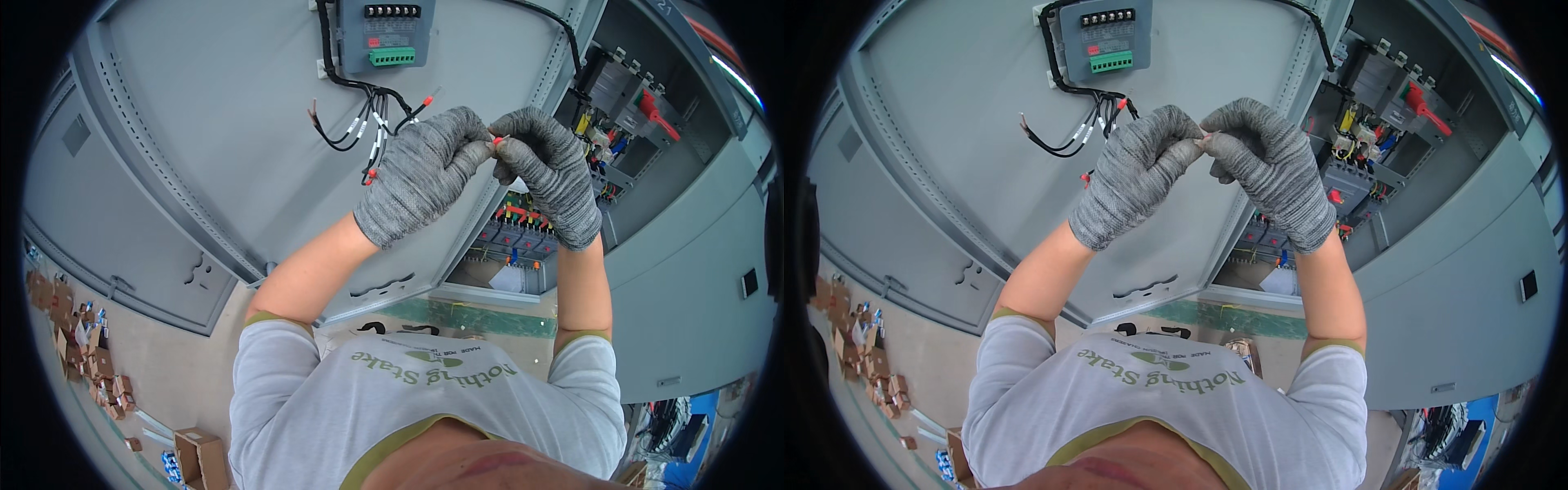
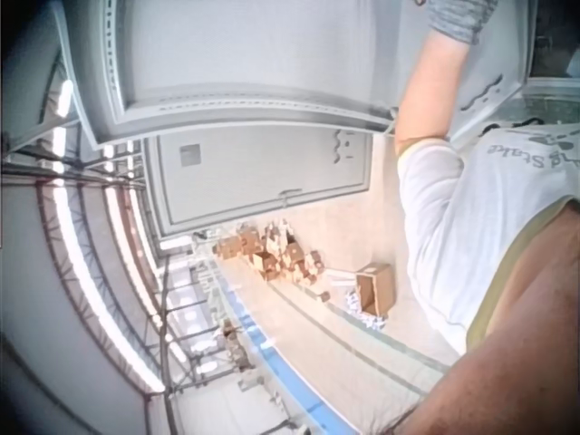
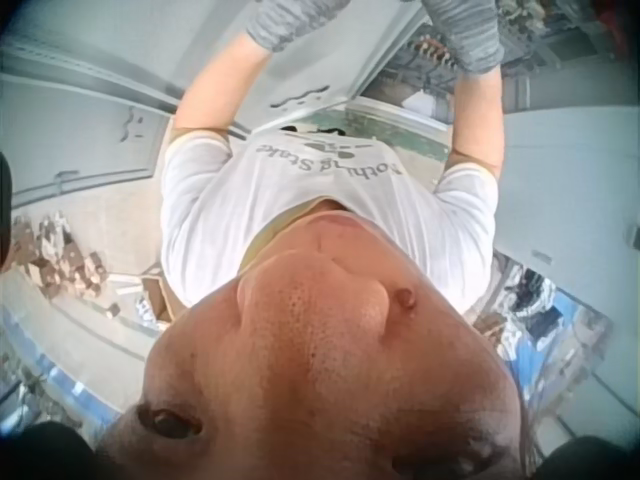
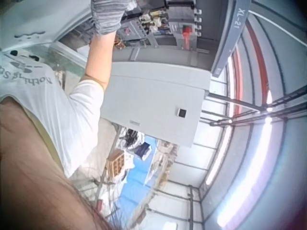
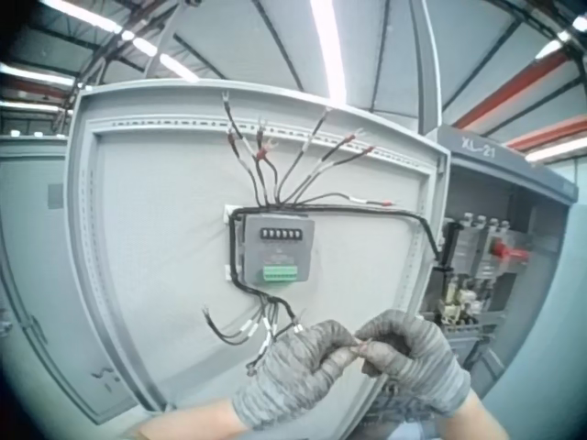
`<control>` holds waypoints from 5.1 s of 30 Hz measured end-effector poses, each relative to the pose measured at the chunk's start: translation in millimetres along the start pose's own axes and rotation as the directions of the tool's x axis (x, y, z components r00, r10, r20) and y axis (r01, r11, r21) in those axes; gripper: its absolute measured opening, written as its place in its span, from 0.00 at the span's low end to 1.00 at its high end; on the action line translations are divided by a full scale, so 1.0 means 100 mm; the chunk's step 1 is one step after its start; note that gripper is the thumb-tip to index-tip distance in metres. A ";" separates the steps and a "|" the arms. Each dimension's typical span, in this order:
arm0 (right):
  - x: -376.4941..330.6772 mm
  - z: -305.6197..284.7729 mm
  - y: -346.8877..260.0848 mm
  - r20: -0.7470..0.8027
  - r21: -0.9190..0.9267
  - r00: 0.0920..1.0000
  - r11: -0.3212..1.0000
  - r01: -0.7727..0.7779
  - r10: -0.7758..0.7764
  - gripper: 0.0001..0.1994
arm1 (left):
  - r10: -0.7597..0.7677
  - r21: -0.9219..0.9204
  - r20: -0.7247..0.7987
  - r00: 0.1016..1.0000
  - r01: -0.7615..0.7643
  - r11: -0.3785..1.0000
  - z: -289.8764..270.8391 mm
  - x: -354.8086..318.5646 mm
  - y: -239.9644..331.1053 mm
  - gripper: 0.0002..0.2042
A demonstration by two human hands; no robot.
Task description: The person strips wire ends, attaches red connectors, and secures wires into a terminal block inside an electrical cabinet. They use wire strippers and a screwdriver to crimp and tighten connections, then organize the wires within the panel.
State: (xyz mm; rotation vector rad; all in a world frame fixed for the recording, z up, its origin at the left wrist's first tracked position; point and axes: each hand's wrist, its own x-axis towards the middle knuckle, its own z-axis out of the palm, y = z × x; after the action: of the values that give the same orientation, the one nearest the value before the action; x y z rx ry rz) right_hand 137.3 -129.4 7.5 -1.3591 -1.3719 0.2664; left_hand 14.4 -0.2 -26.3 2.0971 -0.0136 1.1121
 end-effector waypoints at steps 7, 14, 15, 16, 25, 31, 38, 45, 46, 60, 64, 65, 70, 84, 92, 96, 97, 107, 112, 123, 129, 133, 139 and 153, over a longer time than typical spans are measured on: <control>0.00 -0.02 0.05 0.054 -0.058 0.991 0.991 -0.119 0.122 0.08 | -0.042 -0.011 0.037 0.998 0.042 0.999 0.03 0.00 -0.06 0.08; 0.03 -0.03 0.06 0.061 -0.028 0.993 0.995 -0.097 0.098 0.09 | 0.082 0.275 0.017 0.996 -0.084 0.958 0.03 0.00 -0.03 0.09; 0.04 -0.03 0.07 0.066 -0.023 0.992 0.994 -0.103 0.104 0.09 | 0.045 0.243 0.047 0.998 -0.055 0.968 0.03 0.01 -0.02 0.09; 0.04 -0.03 0.08 0.070 -0.018 0.991 0.994 -0.109 0.110 0.09 | 0.009 0.211 0.077 0.997 -0.025 0.977 0.01 0.02 0.00 0.09; 0.03 -0.11 0.08 0.120 -0.005 0.991 0.998 -0.056 0.057 0.09 | -0.041 0.014 0.193 0.980 0.039 0.999 -0.10 0.02 -0.07 0.07; 0.06 -0.24 0.10 0.162 0.067 0.986 0.996 -0.060 0.048 0.09 | -0.099 -0.093 0.076 0.992 0.106 0.990 -0.01 0.01 -0.05 0.08; 0.00 -0.23 0.02 0.110 -0.107 0.984 0.986 -0.128 0.140 0.09 | 0.053 -0.009 0.040 0.998 -0.052 0.999 0.07 0.02 -0.10 0.08; -0.03 -0.17 0.01 0.086 -0.178 0.989 0.979 -0.100 0.117 0.08 | 0.130 0.159 0.066 0.989 -0.139 0.977 0.04 0.02 -0.06 0.05; -0.01 -0.20 0.00 0.108 -0.185 0.985 0.976 -0.112 0.133 0.08 | 0.144 0.190 0.067 0.987 -0.154 0.970 0.05 0.01 -0.05 0.05; -0.02 -0.12 -0.03 0.105 -0.130 0.975 0.975 -0.182 0.196 0.08 | 0.151 0.170 0.023 0.988 -0.152 0.974 0.06 -0.02 -0.02 0.05; -0.01 -0.20 -0.04 0.100 -0.134 0.982 0.980 -0.147 0.161 0.09 | 0.141 0.058 0.050 0.989 -0.144 0.988 0.05 0.04 -0.07 0.06; -0.01 -0.22 -0.06 0.106 -0.141 0.982 0.980 -0.141 0.156 0.09 | 0.116 0.050 0.068 0.991 -0.120 0.992 0.04 0.03 -0.08 0.06; 0.05 -0.28 -0.07 0.173 -0.171 0.959 0.965 -0.198 0.227 0.10 | 0.018 0.049 0.142 0.990 -0.025 0.998 -0.05 0.01 -0.13 0.06; 0.01 -0.26 -0.10 0.184 -0.333 0.975 0.941 -0.056 0.123 0.09 | 0.285 0.309 0.065 0.956 -0.291 0.905 0.09 0.01 -0.10 0.05; 0.08 -0.05 0.00 -0.042 0.173 0.994 0.979 0.111 -0.106 0.11 | -0.017 -0.151 -0.051 0.999 0.009 0.988 -0.06 0.16 0.06 0.07; 0.18 0.33 0.19 -0.243 0.371 0.959 0.899 0.233 -0.149 0.07 | -0.135 -0.326 -0.075 0.988 0.104 0.940 -0.13 0.20 0.02 0.08; 0.19 0.39 0.21 -0.255 0.417 0.957 0.877 0.240 -0.140 0.07 | -0.179 -0.362 -0.060 0.982 0.145 0.921 -0.15 0.18 0.04 0.08; 0.32 0.78 0.19 -0.270 0.591 0.954 0.760 0.269 -0.128 0.04 | -0.283 -0.764 0.050 0.958 0.219 0.606 -0.28 -0.02 0.08 0.10; 0.27 0.86 0.22 -0.419 0.398 0.876 0.819 0.413 -0.238 0.04 | -0.234 -0.533 -0.225 0.946 0.082 0.842 -0.25 0.01 0.31 0.11; 0.28 0.96 0.26 -0.591 0.263 0.754 0.815 0.516 -0.287 0.03 | -0.179 -0.467 -0.309 0.934 0.015 0.884 -0.14 0.10 0.23 0.08; 0.26 1.01 0.23 -0.638 0.205 0.711 0.825 0.527 -0.296 0.02 | -0.075 -0.532 -0.390 0.918 -0.159 0.831 0.02 0.06 0.11 0.06; 0.27 1.00 0.26 -0.652 0.135 0.674 0.821 0.554 -0.348 0.01 | -0.063 -0.560 -0.406 0.912 -0.194 0.805 0.07 0.03 0.07 0.06; 0.32 0.91 0.23 -0.542 0.225 0.769 0.823 0.521 -0.339 0.02 | -0.111 -0.593 -0.406 0.907 -0.169 0.788 0.01 0.05 0.12 0.07; 0.17 0.46 0.38 -0.413 0.571 0.907 0.751 0.331 -0.086 0.04 | -0.026 0.009 -0.323 0.946 0.030 0.999 0.20 0.03 0.07 0.05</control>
State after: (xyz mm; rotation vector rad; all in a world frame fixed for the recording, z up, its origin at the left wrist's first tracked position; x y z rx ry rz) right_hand 127.3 -80.4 -28.9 -0.6293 -0.9750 0.2728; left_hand 28.1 -16.9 -27.2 1.8974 0.1813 1.4288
